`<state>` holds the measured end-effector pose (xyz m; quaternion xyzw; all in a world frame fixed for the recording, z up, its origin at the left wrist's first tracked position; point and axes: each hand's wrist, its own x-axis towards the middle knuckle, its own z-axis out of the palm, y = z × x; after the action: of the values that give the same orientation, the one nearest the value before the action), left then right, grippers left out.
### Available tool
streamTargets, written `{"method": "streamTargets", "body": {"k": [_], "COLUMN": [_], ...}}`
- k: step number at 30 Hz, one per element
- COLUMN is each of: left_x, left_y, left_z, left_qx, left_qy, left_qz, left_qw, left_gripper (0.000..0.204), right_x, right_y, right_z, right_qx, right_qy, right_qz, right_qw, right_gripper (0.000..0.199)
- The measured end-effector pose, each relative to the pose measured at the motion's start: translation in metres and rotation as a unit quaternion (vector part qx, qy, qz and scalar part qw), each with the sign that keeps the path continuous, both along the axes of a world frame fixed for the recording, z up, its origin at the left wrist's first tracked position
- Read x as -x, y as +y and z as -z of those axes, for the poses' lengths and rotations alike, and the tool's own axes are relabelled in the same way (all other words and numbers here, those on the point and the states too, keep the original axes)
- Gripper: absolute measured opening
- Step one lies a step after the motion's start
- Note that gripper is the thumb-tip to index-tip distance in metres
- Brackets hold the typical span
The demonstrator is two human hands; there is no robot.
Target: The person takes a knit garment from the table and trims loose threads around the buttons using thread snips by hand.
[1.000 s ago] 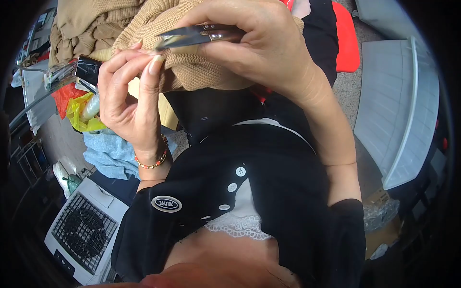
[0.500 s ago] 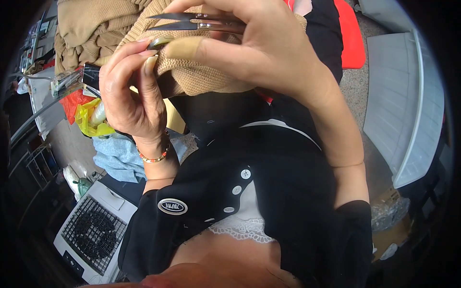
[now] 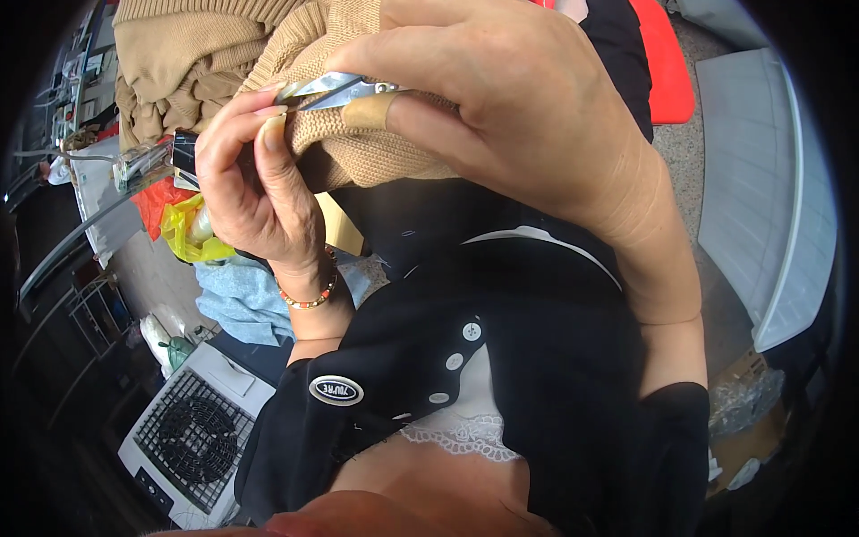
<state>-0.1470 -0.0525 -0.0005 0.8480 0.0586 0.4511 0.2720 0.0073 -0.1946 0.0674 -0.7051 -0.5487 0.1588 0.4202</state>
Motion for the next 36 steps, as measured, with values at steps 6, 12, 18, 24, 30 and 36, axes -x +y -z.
{"method": "streamTargets", "body": {"k": [6,12,18,24,30,36], "left_x": [-0.001,0.003,0.005,0.012,0.021,0.031], "left_y": [-0.001,-0.004,-0.009,-0.004,-0.007,-0.013], "left_z": [0.001,-0.002,-0.002,-0.025,-0.036,-0.021], "left_qx": [0.005,0.036,0.128,0.045,0.054,0.034], "left_qy": [0.011,0.01,-0.013,0.155,0.236,0.159], "left_qz": [-0.015,-0.011,0.014,-0.007,-0.005,0.009], "left_qw": [1.0,0.999,0.992,0.987,0.97,0.987], "left_gripper": [0.014,0.011,0.013,0.037,0.033,0.031], "right_x": [0.001,0.008,0.007,0.006,0.003,0.005], "right_y": [0.001,0.005,-0.002,-0.018,-0.028,-0.026], "right_z": [0.029,0.007,0.03,0.057,0.064,0.065], "right_qx": [-0.091,0.005,-0.051,-0.118,-0.096,-0.102], "right_qy": [-0.147,-0.13,-0.145,-0.012,0.051,0.023], "right_qz": [-0.003,-0.006,-0.027,-0.04,-0.033,-0.045], "right_qw": [0.985,0.991,0.988,0.992,0.993,0.993], "right_gripper": [0.025,0.013,0.028,0.037,0.038,0.041]}}
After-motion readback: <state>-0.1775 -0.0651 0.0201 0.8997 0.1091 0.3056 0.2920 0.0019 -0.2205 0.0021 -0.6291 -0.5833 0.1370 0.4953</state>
